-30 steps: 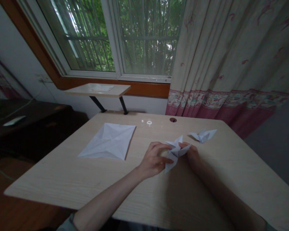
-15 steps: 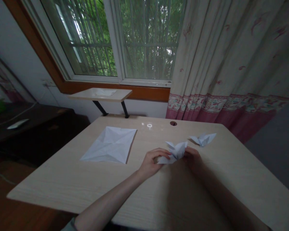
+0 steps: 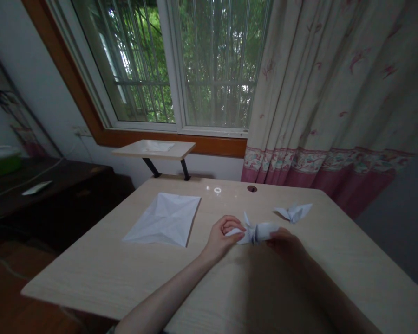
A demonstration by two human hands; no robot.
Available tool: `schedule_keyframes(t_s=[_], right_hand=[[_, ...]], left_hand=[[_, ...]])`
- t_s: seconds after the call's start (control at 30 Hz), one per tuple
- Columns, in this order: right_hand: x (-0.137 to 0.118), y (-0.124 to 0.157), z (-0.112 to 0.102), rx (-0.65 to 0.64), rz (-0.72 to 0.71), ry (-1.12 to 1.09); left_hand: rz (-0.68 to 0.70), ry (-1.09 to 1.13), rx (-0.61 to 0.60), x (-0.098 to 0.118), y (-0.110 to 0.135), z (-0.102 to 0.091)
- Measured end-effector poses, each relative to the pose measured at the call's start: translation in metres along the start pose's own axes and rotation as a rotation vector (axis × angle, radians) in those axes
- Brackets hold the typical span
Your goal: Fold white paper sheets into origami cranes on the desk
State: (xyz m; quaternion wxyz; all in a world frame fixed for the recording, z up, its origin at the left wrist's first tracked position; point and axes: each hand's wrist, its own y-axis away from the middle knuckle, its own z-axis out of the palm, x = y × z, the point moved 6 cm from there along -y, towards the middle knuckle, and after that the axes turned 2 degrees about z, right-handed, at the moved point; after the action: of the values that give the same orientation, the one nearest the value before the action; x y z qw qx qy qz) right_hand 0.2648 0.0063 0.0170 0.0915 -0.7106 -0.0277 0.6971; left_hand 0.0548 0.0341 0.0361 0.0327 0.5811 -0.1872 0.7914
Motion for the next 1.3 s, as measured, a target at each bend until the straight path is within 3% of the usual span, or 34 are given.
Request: schedule_keyframes(t_s=[0.17, 0.37, 0.5, 0.6, 0.77, 0.97, 1.3], right_hand=[[0.003, 0.001, -0.008, -0.114, 0.219, -0.193], [-0.009, 0.0, -0.022, -0.124, 0.364, -0.381], [-0.005, 0.002, -0.048, -0.048, 0.39, -0.376], [-0.001, 0.002, -0.072, -0.005, 0.395, -0.373], [0.001, -0.003, -0.109, 0.005, 0.358, -0.389], [0.015, -0.012, -0.171, 0.227, 0.223, 0.078], [0.027, -0.018, -0.205, 0.456, 0.076, 0.33]], left_hand=[[-0.112, 0.188, -0.014, 0.0, -0.001, 0.01], [-0.331, 0.397, 0.026, -0.005, -0.004, 0.021], [-0.52, 0.441, -0.06, -0.015, -0.007, 0.038], [-0.627, 0.373, -0.05, -0.03, -0.011, 0.051], [-0.602, 0.334, -0.067, -0.05, -0.026, 0.08], [-0.471, 0.251, -0.093, -0.058, -0.046, 0.103], [-0.415, 0.134, 0.038, -0.095, -0.062, 0.107]])
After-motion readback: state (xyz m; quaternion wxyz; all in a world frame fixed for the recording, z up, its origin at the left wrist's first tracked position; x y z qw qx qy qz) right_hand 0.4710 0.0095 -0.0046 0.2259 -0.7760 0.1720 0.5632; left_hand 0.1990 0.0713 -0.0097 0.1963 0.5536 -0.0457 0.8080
